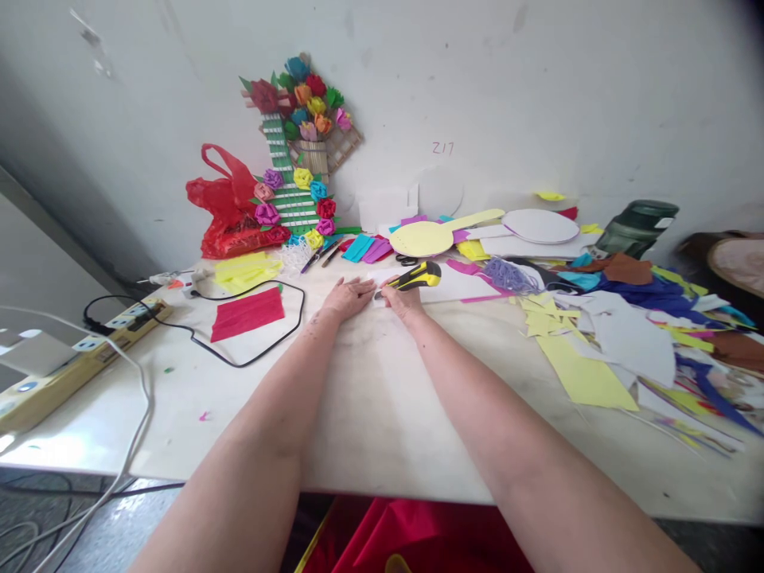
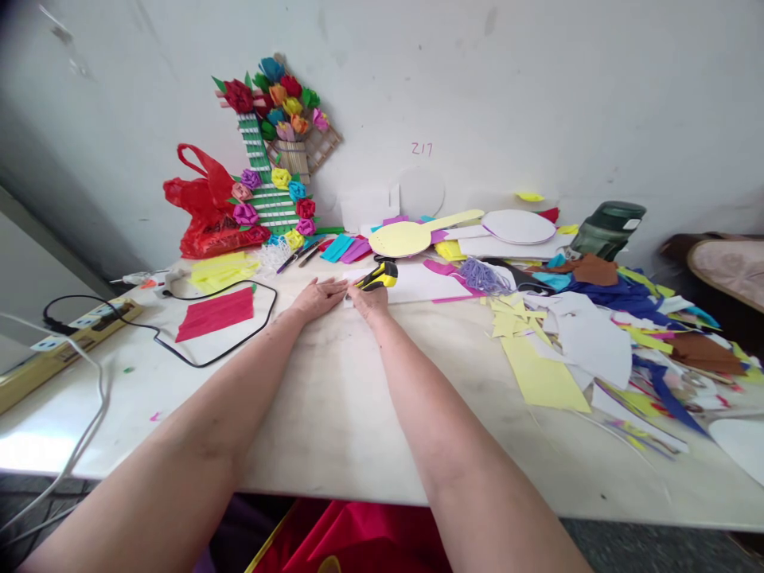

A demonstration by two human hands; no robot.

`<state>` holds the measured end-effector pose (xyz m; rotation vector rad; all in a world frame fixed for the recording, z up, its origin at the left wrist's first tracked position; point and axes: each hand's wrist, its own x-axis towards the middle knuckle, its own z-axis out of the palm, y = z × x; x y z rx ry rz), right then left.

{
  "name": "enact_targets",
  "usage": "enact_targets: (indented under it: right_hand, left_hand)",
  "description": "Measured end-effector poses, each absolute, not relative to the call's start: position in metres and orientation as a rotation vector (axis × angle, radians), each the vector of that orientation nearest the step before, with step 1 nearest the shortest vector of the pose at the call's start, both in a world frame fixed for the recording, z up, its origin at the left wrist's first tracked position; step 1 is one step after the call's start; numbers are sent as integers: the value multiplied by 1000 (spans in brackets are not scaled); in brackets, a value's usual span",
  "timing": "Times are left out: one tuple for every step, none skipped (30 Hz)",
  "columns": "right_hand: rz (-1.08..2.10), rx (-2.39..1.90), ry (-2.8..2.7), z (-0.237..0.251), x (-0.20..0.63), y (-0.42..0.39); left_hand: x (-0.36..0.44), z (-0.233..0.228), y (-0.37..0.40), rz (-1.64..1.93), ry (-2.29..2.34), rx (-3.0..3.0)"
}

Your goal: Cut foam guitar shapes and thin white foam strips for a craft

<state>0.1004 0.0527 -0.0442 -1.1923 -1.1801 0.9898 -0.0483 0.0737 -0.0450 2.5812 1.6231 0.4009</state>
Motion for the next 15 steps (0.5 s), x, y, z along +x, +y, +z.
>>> enact_targets:
  right_hand:
    - [995,-1190,-1172,-44,100,52]
    - [1000,-1187,-1166,-43,100,51]
    - [1003,-1184,-1160,-43,100,51]
    - [1006,-1182,-1156,-42,100,51]
    - [1007,-1182,-1153,-42,100,51]
    - [1007,-1182,-1149,-42,100,51]
    - [1006,-1182,-1147,-42,100,51]
    - [1006,-1179,-1145,-42,100,51]
    - [1005,-1177,-1144,-42,100,51]
    - [1004,-1175,-1145,-42,100,51]
    - [1002,-1175,-1150,-42,100,50]
    - [998,-1174,-1158,-42,100,50]
    - [995,-1176,-1170,-42,100,50]
    - [991,-1177,-1184,-42,100,50]
    - [988,-1179,-1197,-42,101,50]
  left_hand:
    - [-48,-45,74,402,1625,2581]
    - [-48,-46,75,402,1624,2579]
    - [-49,-46,75,401,1624,2578]
    - [-49,-46,75,398,1624,2579]
    - [-49,-46,75,395,1624,2580]
    - [-49,-46,75,392,1623,2583]
    - [-49,-46,74,390,1621,2585]
    - [-49,-46,74,389,1618,2587]
    - [-49,-45,74,390,1615,2589]
    - [-49,-45,74,390,1615,2588]
    - [-49,-45,74,388,1618,2586]
    - [-48,-44,73,387,1623,2584]
    - [-48,-44,73,385,1629,2582]
    - [-48,-44,73,381,1631,2582]
    - [-48,-44,73,377,1630,2583]
